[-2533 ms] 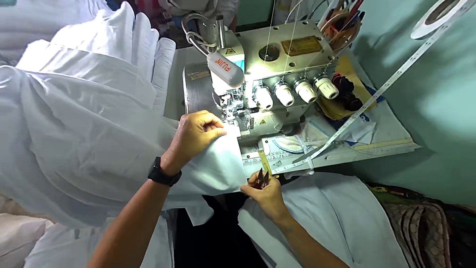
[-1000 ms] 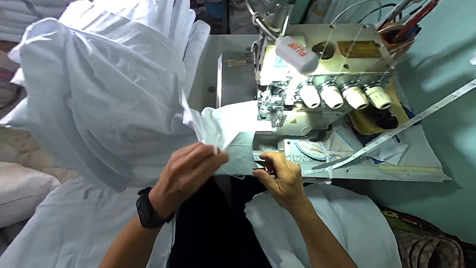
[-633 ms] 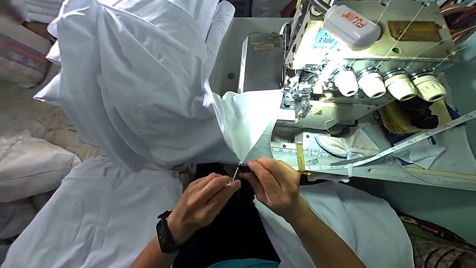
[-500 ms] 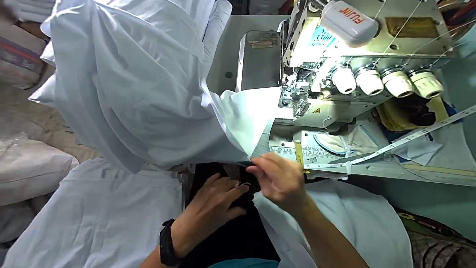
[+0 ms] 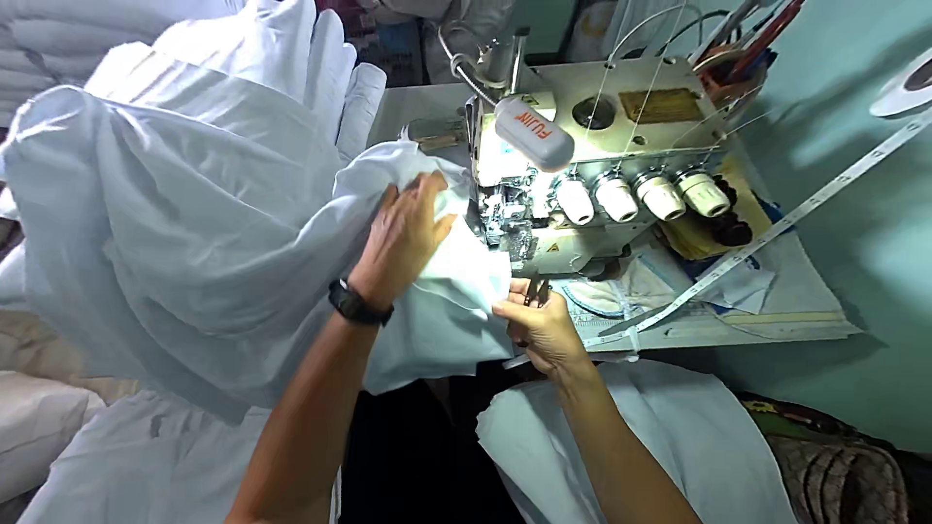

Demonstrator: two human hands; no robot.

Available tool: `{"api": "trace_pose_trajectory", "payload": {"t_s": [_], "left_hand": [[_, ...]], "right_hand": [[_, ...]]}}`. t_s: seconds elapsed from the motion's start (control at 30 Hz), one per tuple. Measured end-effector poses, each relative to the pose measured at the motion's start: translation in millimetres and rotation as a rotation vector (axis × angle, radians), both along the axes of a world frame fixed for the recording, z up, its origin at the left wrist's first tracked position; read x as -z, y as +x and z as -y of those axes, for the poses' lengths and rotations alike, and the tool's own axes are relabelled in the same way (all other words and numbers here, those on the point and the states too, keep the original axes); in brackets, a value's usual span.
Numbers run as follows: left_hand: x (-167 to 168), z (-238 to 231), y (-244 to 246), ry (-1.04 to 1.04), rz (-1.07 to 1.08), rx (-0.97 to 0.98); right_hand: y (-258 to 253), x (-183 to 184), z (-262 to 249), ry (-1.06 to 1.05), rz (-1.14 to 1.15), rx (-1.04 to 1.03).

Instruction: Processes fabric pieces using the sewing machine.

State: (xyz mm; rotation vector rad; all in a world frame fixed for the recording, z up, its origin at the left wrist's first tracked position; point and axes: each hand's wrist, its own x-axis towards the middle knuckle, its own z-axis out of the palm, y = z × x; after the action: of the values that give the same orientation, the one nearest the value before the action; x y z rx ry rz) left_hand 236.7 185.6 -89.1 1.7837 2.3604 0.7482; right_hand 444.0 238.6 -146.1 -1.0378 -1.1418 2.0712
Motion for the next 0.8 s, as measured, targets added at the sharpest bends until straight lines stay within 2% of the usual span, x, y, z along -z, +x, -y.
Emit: {"api": "trace_pose_trajectory", "payload": {"t_s": [0.07, 0.17, 0.23, 0.3, 0.4, 0.47, 0.53, 0.57, 0.63, 0.73, 0.8], "left_hand": [[1.3, -17.4, -15.3, 0.156, -0.063, -0.075], [5.9, -14.3, -10.0, 0.328, -0.253, -0.15], [4.9, 8.2, 9.3, 0.356, -0.237, -0.032], [10.3, 31.8, 30.1, 0.341, -0.208, 0.131], [33.7, 53.1, 40.2, 0.448, -0.193, 0.198], [33.7, 60.7, 38.0, 0.564, 0.011, 0.232], [18.5, 62.8, 35.2, 0.601, 0.222, 0.313], [9.0, 60.4, 32.6, 0.599, 0.279, 0.351], [-7.0, 49.7, 28.4, 0.562, 0.262, 0.367], [-11.9, 22.5, 21.3, 0.456, 0.167, 0.323], [1.1, 5.3, 8.8, 0.387, 0.233, 0.313]], "right_hand": [[-0.5, 4.3, 2.0, 0.105, 0.0, 0.167], [9.9, 20.4, 14.0, 0.617, 0.005, 0.302], [15.6, 30.7, 17.0, 0.937, -0.059, 0.269], [13.5, 38.1, 18.9, 1.099, -0.11, 0.22], [3.0, 43.2, 27.5, 1.153, -0.08, 0.166], [0.9, 44.5, 38.0, 1.085, -0.034, 0.021], [4.8, 50.9, 47.4, 1.088, -0.077, -0.092], [7.2, 52.4, 49.2, 1.125, -0.136, -0.098], [12.6, 44.8, 45.2, 1.178, -0.201, -0.013], [14.6, 37.5, 17.6, 1.301, 0.017, 0.149], [14.6, 46.1, -1.8, 1.363, 0.16, 0.097]]}}
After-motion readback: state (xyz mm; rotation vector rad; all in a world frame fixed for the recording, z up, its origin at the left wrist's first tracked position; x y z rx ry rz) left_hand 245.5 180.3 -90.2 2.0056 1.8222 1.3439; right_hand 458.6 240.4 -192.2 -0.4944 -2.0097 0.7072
